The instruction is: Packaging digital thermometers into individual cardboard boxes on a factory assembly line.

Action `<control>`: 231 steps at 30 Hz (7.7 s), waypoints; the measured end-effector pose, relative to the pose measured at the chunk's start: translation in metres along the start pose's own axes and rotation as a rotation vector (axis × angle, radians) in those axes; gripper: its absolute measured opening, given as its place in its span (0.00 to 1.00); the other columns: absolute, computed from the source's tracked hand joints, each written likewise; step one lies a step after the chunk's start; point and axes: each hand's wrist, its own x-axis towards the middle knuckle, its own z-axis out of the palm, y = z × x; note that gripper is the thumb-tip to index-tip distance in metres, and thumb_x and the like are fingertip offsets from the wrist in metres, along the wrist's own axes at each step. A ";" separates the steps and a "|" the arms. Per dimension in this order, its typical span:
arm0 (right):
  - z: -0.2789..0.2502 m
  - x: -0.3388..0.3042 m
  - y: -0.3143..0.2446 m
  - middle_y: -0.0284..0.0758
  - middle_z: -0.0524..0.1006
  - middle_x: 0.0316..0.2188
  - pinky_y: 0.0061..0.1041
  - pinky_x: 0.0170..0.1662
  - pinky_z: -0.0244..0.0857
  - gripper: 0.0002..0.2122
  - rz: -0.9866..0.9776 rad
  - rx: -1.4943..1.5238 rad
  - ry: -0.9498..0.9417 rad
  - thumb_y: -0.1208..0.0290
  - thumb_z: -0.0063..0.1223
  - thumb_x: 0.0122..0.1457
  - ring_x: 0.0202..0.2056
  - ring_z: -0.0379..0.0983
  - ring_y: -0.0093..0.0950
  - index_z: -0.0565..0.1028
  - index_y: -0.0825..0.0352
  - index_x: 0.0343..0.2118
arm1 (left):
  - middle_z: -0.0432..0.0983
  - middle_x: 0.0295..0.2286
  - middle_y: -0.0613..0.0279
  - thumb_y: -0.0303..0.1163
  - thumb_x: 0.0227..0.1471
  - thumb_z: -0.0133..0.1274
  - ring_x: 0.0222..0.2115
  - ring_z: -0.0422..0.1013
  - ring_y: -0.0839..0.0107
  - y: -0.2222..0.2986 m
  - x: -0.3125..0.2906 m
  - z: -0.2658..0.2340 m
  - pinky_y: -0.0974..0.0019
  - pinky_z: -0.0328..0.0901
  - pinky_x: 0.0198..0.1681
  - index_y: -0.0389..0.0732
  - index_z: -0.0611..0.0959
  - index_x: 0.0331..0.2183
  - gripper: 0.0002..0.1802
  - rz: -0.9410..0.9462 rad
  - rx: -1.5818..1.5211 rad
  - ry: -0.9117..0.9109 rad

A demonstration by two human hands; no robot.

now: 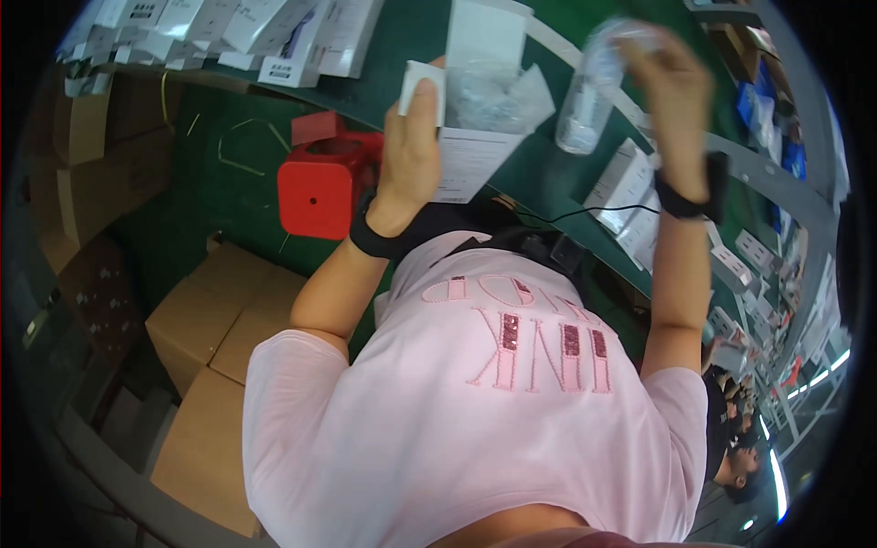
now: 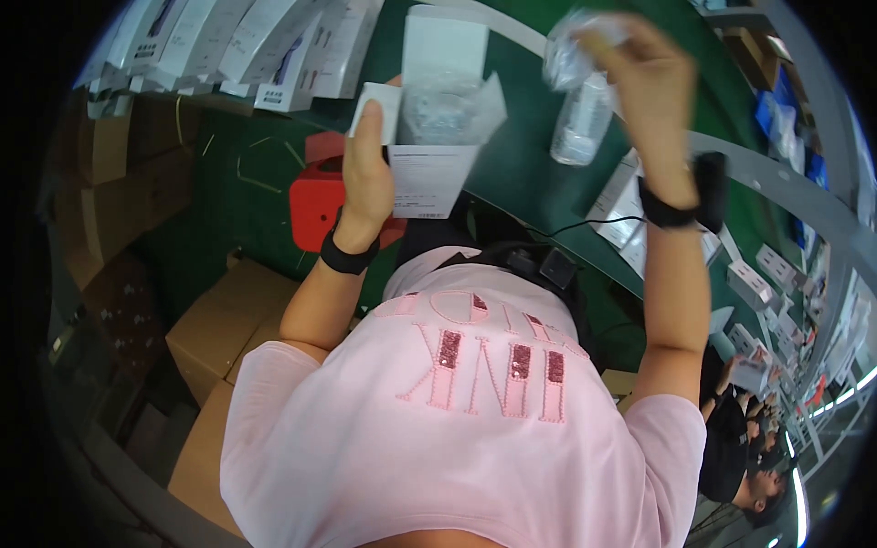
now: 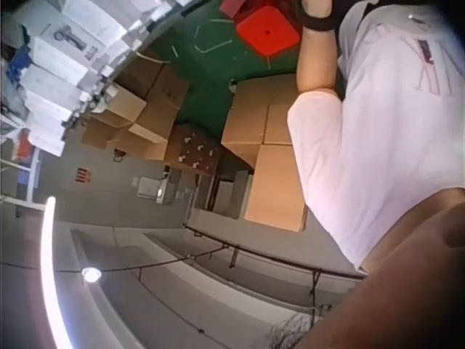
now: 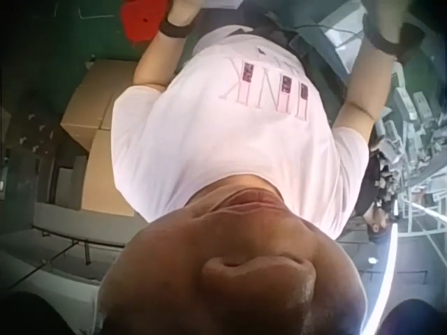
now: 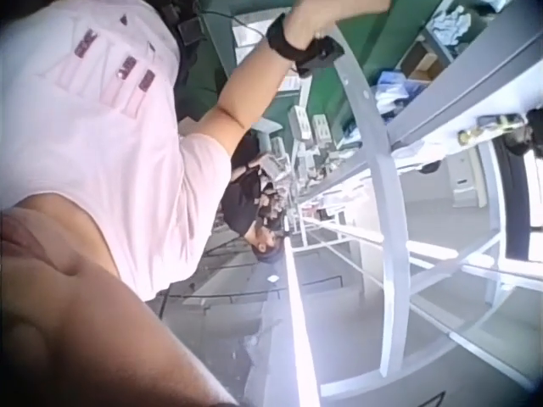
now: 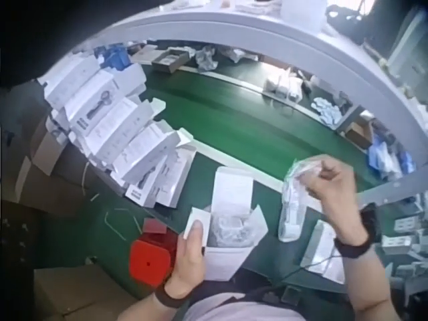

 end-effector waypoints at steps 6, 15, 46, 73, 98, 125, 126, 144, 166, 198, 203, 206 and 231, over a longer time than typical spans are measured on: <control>-0.069 -0.049 -0.098 0.29 0.75 0.31 0.19 0.36 0.64 0.07 -0.048 0.036 -0.302 0.75 0.55 0.54 0.30 0.69 0.15 0.74 0.68 0.35 | 0.76 0.35 0.56 0.54 0.64 0.28 0.36 0.69 0.70 0.035 -0.009 0.089 0.68 0.63 0.43 0.31 0.72 0.51 0.36 0.041 -0.070 -0.356; -0.148 -0.109 -0.072 0.40 0.76 0.30 0.27 0.32 0.69 0.11 -0.138 -0.413 -0.761 0.78 0.56 0.49 0.30 0.75 0.34 0.78 0.74 0.36 | 0.73 0.28 0.61 0.62 0.61 0.29 0.31 0.66 0.74 0.036 -0.047 0.163 0.71 0.62 0.38 0.32 0.78 0.38 0.40 -0.613 -0.363 -0.650; -0.195 -0.180 -0.100 0.30 0.78 0.23 0.17 0.16 0.57 0.14 0.579 -0.104 -0.222 0.70 0.53 0.53 0.13 0.63 0.15 0.80 0.62 0.43 | 0.66 0.51 0.45 0.30 0.45 0.65 0.51 0.66 0.60 0.024 -0.037 0.182 0.58 0.63 0.52 0.38 0.51 0.60 0.49 -0.305 -0.435 -1.211; -0.111 -0.242 -0.025 0.46 0.72 0.51 0.33 0.55 0.61 0.16 0.064 -0.226 0.148 0.73 0.52 0.57 0.52 0.69 0.40 0.75 0.66 0.49 | 0.70 0.48 0.55 0.32 0.47 0.63 0.46 0.69 0.68 0.009 -0.015 0.186 0.64 0.66 0.48 0.41 0.69 0.54 0.33 -0.290 -0.167 -1.397; -0.396 -0.436 0.369 0.46 0.68 0.48 0.33 0.51 0.61 0.32 0.543 -0.528 1.228 0.64 0.66 0.47 0.49 0.66 0.41 0.67 0.67 0.55 | 0.70 0.52 0.57 0.32 0.52 0.56 0.55 0.63 0.67 -0.011 -0.150 0.433 0.61 0.54 0.59 0.36 0.72 0.54 0.27 -0.107 0.356 -1.257; -0.408 -0.367 0.323 0.41 0.73 0.40 0.36 0.35 0.68 0.07 0.320 -0.720 0.701 0.78 0.56 0.52 0.35 0.73 0.42 0.74 0.71 0.34 | 0.71 0.45 0.56 0.19 0.35 0.64 0.44 0.69 0.66 -0.194 -0.048 0.729 0.65 0.66 0.46 0.35 0.65 0.51 0.40 0.158 0.351 -0.938; -0.409 -0.365 0.315 0.40 0.73 0.40 0.35 0.34 0.68 0.07 0.298 -0.722 0.687 0.78 0.56 0.52 0.34 0.73 0.41 0.74 0.71 0.33 | 0.72 0.43 0.55 0.22 0.35 0.64 0.44 0.69 0.65 -0.174 -0.050 0.698 0.65 0.63 0.50 0.35 0.66 0.51 0.39 0.224 0.334 -0.920; -0.329 -0.243 0.396 0.41 0.80 0.31 0.30 0.39 0.69 0.12 0.427 -0.069 0.134 0.63 0.59 0.52 0.36 0.78 0.35 0.77 0.66 0.35 | 0.74 0.43 0.59 0.42 0.53 0.55 0.44 0.71 0.70 -0.022 -0.082 0.330 0.63 0.65 0.48 0.37 0.72 0.51 0.27 -0.683 0.392 -0.391; -0.604 -0.154 0.529 0.49 0.75 0.43 0.43 0.50 0.63 0.19 0.222 -1.070 0.768 0.59 0.48 0.56 0.48 0.69 0.50 0.74 0.68 0.44 | 0.72 0.46 0.46 0.40 0.51 0.59 0.43 0.71 0.53 0.023 -0.118 0.405 0.54 0.62 0.50 0.32 0.80 0.44 0.24 -0.267 -0.281 -1.513; -0.338 -0.264 0.136 0.51 0.65 0.56 0.31 0.43 0.70 0.17 -0.385 -0.221 0.045 0.69 0.63 0.51 0.41 0.75 0.37 0.75 0.68 0.43 | 0.67 0.50 0.48 0.36 0.32 0.68 0.51 0.65 0.62 0.042 -0.145 0.333 0.64 0.59 0.55 0.34 0.59 0.59 0.54 -0.044 0.630 -0.728; -0.261 -0.231 0.129 0.44 0.66 0.56 0.29 0.44 0.68 0.20 -0.318 -0.172 -0.009 0.70 0.60 0.52 0.39 0.74 0.34 0.73 0.67 0.48 | 0.75 0.42 0.54 0.34 0.49 0.60 0.38 0.74 0.71 0.037 -0.109 0.195 0.67 0.70 0.41 0.29 0.66 0.55 0.35 -0.300 0.573 -0.308; -0.199 -0.199 0.123 0.43 0.66 0.56 0.28 0.43 0.68 0.27 -0.057 -0.004 -0.173 0.71 0.60 0.52 0.40 0.73 0.33 0.66 0.65 0.56 | 0.79 0.34 0.59 0.43 0.55 0.53 0.32 0.75 0.74 0.015 -0.047 0.124 0.71 0.69 0.38 0.30 0.76 0.46 0.26 -0.756 0.411 -0.181; -0.014 -0.096 0.000 0.51 0.64 0.56 0.33 0.45 0.67 0.40 0.094 -0.408 0.236 0.68 0.64 0.47 0.49 0.69 0.41 0.55 0.69 0.61 | 0.58 0.55 0.37 0.41 0.33 0.69 0.56 0.59 0.48 -0.009 0.004 0.124 0.55 0.57 0.57 0.32 0.48 0.62 0.63 -0.009 0.396 -0.695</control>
